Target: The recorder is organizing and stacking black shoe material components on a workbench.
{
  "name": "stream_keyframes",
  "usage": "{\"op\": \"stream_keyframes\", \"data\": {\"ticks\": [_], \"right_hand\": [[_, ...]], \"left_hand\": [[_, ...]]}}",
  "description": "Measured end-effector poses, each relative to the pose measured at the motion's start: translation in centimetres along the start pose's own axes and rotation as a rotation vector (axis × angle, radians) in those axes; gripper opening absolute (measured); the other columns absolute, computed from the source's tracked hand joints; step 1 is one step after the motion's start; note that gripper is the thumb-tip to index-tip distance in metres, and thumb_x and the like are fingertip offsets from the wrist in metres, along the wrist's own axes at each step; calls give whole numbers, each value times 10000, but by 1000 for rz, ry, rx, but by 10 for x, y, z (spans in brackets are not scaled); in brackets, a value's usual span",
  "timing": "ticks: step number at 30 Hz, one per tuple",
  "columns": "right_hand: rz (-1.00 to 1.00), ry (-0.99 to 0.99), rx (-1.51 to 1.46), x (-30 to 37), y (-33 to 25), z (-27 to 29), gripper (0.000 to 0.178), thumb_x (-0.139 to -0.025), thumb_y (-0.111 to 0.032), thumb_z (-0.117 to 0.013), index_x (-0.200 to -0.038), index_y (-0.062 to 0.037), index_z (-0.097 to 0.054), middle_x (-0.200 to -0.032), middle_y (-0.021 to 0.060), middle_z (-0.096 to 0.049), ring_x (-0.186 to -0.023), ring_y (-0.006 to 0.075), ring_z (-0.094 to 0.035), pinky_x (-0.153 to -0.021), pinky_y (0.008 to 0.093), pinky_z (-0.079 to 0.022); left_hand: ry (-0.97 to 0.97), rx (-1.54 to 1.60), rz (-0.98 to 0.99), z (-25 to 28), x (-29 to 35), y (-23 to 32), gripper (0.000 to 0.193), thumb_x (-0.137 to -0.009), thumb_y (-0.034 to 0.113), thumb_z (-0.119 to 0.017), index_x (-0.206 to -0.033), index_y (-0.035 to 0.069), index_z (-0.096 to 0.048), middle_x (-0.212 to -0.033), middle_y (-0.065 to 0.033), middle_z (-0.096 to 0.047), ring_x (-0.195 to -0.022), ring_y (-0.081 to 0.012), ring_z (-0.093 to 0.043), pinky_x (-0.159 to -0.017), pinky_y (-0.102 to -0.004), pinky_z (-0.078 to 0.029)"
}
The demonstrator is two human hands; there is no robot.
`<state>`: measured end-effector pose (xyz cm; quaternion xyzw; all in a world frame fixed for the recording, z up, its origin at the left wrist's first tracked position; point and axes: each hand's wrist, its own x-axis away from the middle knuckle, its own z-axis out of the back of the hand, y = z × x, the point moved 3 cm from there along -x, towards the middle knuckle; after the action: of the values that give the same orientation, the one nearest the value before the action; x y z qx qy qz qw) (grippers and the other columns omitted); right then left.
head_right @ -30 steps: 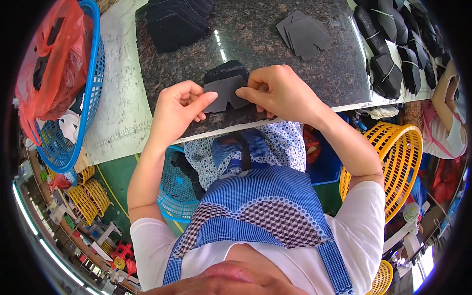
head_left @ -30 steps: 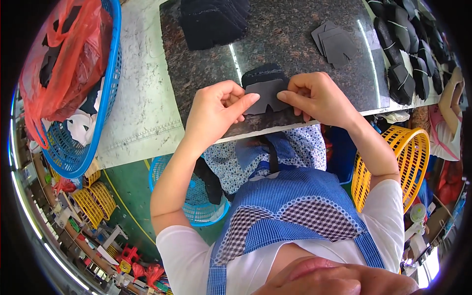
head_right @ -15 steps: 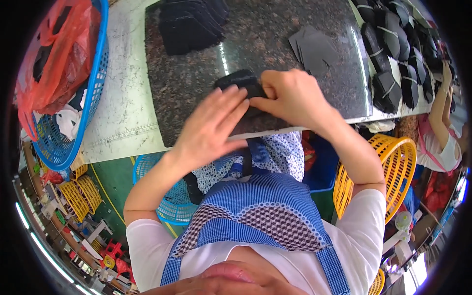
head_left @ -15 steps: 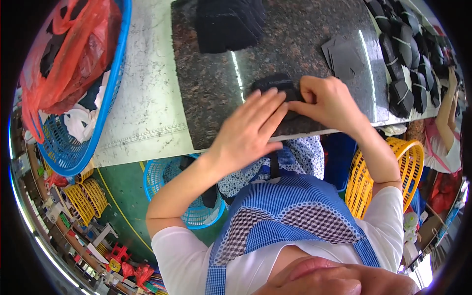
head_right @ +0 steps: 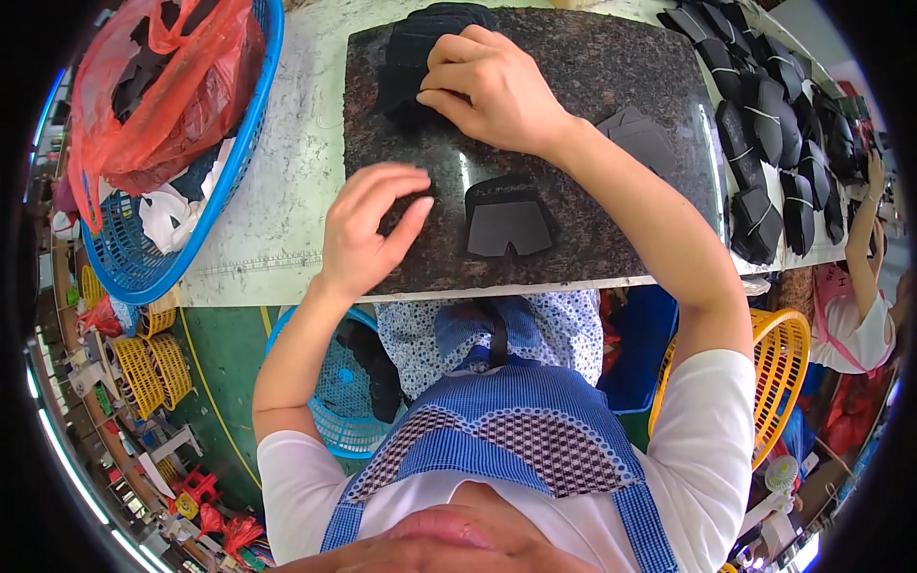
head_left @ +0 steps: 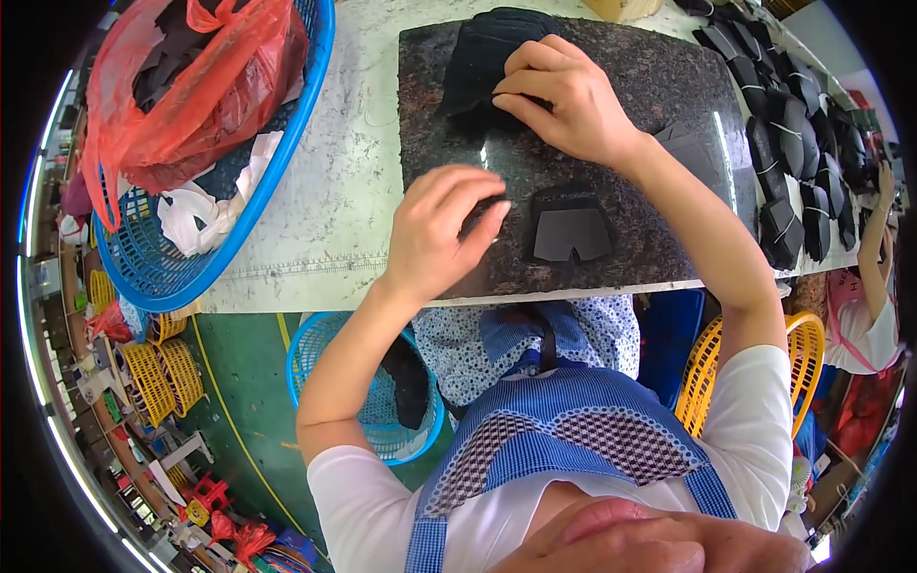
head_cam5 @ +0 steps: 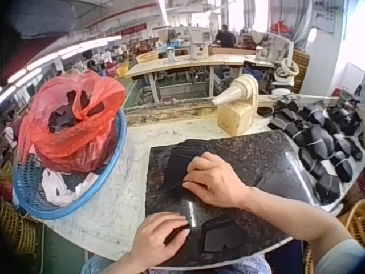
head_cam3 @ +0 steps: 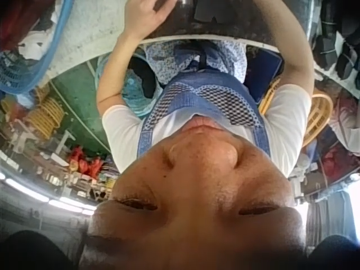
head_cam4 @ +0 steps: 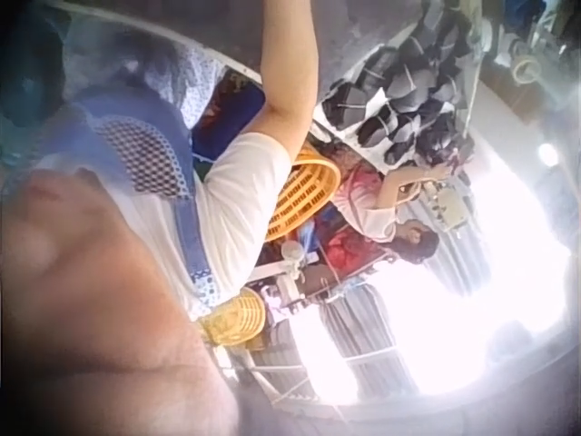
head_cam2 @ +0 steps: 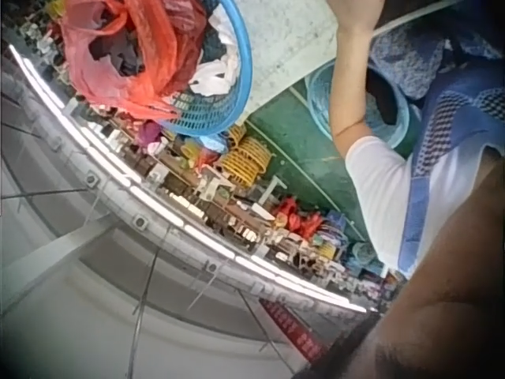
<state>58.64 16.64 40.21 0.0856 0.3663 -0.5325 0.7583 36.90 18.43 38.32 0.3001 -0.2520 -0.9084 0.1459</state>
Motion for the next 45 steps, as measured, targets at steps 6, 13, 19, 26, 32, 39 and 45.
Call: {"op": "stream_keyframes", "data": {"ticks": [6, 13, 19, 26, 32, 39, 45], "right_hand": [[-398, 285, -129, 8, -22, 61, 186, -877, -157, -772, -1010, -27, -781, -903, 79, -722, -845, 191, -681, -725, 311, -524], [-209, -216, -75, 135, -80, 67, 383, -788, -241, -828, -1115, -55, -755, -1160, 89, -713, -1030, 299, -636, -880, 408, -509], [-556, 93, 45, 141, -25, 125, 263, -798, -147, -806, -1026, -47, -723, -1061, 103, -703, -1044, 287, -628, -907, 401, -499], [-528, -55, 193, 150, 0, 125, 432, -759, -299, -861, -1056, -64, -653, -1054, 116, -620, -1007, 326, -588, -888, 410, -500], [-569, -59, 367, 156, -6, 112, 310, -764, -263, -837, -882, -70, -625, -972, 86, -609, -960, 306, -603, -827, 394, -525], [-970, 609, -193, 184, 33, 164, 132, -950, -116, -684, -991, -2, -736, -924, 42, -722, -797, 81, -626, -711, 234, -497], [-507, 331, 370, 149, -34, 175, 205, -789, -45, -816, -924, -10, -665, -1039, 98, -702, -944, 234, -672, -829, 343, -526]], "left_hand": [[-4, -258, -118, -11, -43, -20, 490, -874, 189, -726, -1303, -2, -587, -1405, -148, -556, -1267, -341, -548, -1050, -461, -444], [-12, -207, -73, -18, -53, -13, 411, -879, 91, -715, -1283, 57, -652, -1316, -107, -614, -1187, -327, -586, -1027, -430, -460], [-185, 68, -233, -42, -64, 35, 257, -846, 83, -757, -1097, 49, -713, -1081, -105, -702, -999, -312, -667, -909, -409, -520], [-330, 180, -281, -126, -111, 51, 589, -868, 114, -724, -1415, 73, -510, -1332, -125, -628, -1234, -323, -573, -1073, -425, -452], [-475, 318, -91, -132, -122, 34, 697, -842, -5, -605, -1498, 84, -385, -1327, -111, -654, -1239, -320, -585, -1053, -428, -477], [-440, 227, -161, -131, -119, 37, 612, -882, 59, -642, -1456, 75, -430, -1336, -113, -660, -1261, -325, -581, -1077, -424, -463], [-499, 268, -35, -124, -109, 49, 567, -952, 401, -691, -1364, 33, -562, -1390, -161, -611, -1306, -338, -555, -1096, -442, -438]]}}
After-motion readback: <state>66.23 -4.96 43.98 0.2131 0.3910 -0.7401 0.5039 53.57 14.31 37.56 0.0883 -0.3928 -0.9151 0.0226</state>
